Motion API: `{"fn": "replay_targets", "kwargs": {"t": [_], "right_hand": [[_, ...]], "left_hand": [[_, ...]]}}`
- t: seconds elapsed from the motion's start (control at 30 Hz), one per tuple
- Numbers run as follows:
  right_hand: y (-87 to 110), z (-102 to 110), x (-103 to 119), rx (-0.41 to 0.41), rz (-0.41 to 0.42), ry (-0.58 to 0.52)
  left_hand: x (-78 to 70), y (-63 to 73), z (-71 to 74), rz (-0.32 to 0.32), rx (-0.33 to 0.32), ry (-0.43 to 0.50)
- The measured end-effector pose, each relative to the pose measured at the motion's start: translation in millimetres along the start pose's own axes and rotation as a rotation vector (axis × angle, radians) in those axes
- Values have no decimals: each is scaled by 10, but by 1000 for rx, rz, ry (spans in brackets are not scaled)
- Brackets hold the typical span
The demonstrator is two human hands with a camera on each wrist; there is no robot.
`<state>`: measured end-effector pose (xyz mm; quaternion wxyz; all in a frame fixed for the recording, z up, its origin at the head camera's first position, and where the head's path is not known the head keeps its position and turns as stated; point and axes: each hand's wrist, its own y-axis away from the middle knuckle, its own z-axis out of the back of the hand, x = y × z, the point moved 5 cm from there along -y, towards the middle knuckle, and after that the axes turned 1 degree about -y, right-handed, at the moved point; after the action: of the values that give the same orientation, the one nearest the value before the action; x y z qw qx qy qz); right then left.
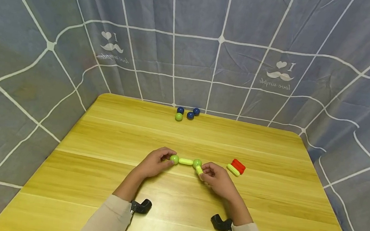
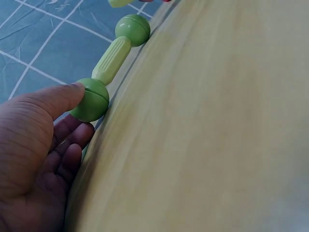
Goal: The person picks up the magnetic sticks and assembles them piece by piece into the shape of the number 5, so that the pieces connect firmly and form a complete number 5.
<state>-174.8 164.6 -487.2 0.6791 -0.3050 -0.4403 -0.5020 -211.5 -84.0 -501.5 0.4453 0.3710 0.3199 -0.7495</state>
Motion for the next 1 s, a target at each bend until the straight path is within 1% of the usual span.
{"fn": "replay_targets", "kwargs": {"t": [0.1,0.47,0.57,0.8,0.93,0.97,1.0], "right_hand": [[-37,-93,17,-3,-25,-32],[-166,-358,39,2,-70,-132],[-203,-411,42,-1,-79,-148],[-327,-511,98,-18,-86,-133],[-381,-553,118,-15,-85,-168],[-371,-550,179,-9,-82,-178],[-382,-555,189,-8,-81,-189]], "left_hand": [[8,-40,6,-3,0,6],[79,-194,-14,37,-33,-11],[91,-232,-32,51,-39,-10],[97,-282,-45,79,-45,0],[101,-298,-46,93,-39,11],[97,-302,-44,95,-39,12],[96,-305,-42,97,-37,15]]}}
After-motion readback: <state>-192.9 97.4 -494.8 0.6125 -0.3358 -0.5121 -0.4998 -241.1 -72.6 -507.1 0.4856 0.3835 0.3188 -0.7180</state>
